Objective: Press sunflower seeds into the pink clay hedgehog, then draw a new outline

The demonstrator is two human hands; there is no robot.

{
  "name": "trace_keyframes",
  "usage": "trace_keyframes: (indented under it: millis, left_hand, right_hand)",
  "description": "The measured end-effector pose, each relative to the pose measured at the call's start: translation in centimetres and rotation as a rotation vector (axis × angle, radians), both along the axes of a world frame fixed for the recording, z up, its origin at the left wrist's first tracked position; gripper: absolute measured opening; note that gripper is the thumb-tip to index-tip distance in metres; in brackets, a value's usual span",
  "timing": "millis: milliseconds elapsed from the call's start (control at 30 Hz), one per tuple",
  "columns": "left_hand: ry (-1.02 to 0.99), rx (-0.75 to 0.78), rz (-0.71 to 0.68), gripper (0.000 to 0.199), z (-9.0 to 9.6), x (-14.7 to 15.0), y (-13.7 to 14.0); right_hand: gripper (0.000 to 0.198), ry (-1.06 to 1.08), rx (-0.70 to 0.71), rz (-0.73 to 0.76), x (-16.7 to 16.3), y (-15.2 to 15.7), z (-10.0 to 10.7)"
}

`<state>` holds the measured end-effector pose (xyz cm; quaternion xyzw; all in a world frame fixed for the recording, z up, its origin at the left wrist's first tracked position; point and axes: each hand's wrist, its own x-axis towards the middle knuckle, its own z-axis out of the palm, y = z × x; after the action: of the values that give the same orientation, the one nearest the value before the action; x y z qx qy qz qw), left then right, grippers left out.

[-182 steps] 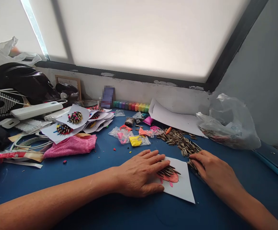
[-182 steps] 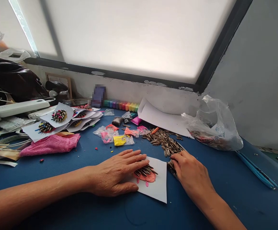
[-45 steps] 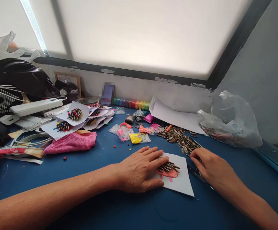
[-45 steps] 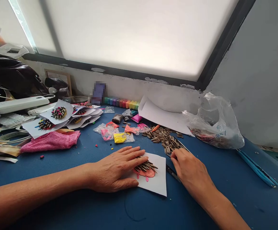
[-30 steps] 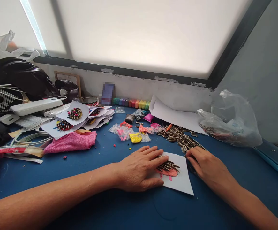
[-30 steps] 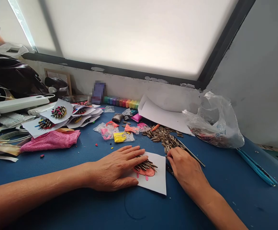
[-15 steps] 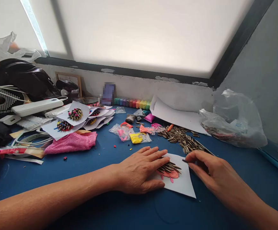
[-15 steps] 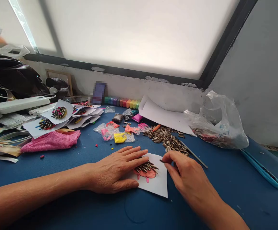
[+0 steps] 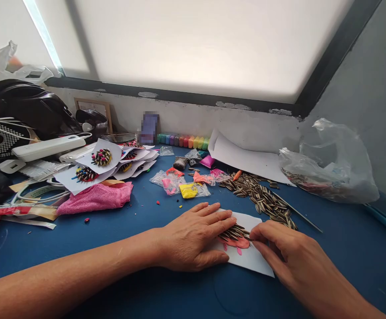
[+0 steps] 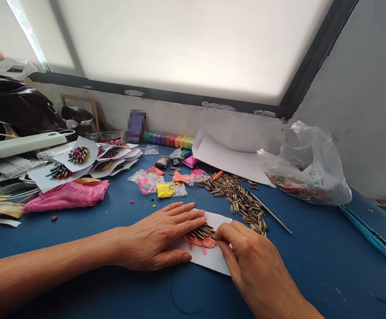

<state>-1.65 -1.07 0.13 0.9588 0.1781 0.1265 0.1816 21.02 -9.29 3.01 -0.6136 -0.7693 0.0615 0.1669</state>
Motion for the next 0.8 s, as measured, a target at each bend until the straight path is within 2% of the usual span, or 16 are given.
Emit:
trace_keyframes:
  millis: [200,367,533,700,800]
  left_hand:
    - [-0.008,0.002,-0.016,0.07,-0.1,-0.1,0.1]
    - [-0.026,0.033,-0.029,0.066,0.0,0.0,0.1]
    - [-0.034,0.059,-0.034,0.063,0.3,0.0,0.0]
    - [-0.043,0.062,-0.03,0.063,0.3,0.0,0.0]
    - [-0.043,0.06,-0.03,0.063,0.3,0.1,0.0]
  right_hand:
    - [0.022,-0.017,0.014,-0.007,-0.4,-0.1,-0.6]
    - [0.021,-0.014,0.064,-0.007,0.2,0.1,0.7]
    - [0.021,-0.102,0.178,-0.217,3.0,1.3,1.3]
    - [0.025,-0.099,0.112,-0.298,4.2,2.4,0.3]
    - [0.03,-0.041,0.096,-0.336,4.2,2.6,0.5]
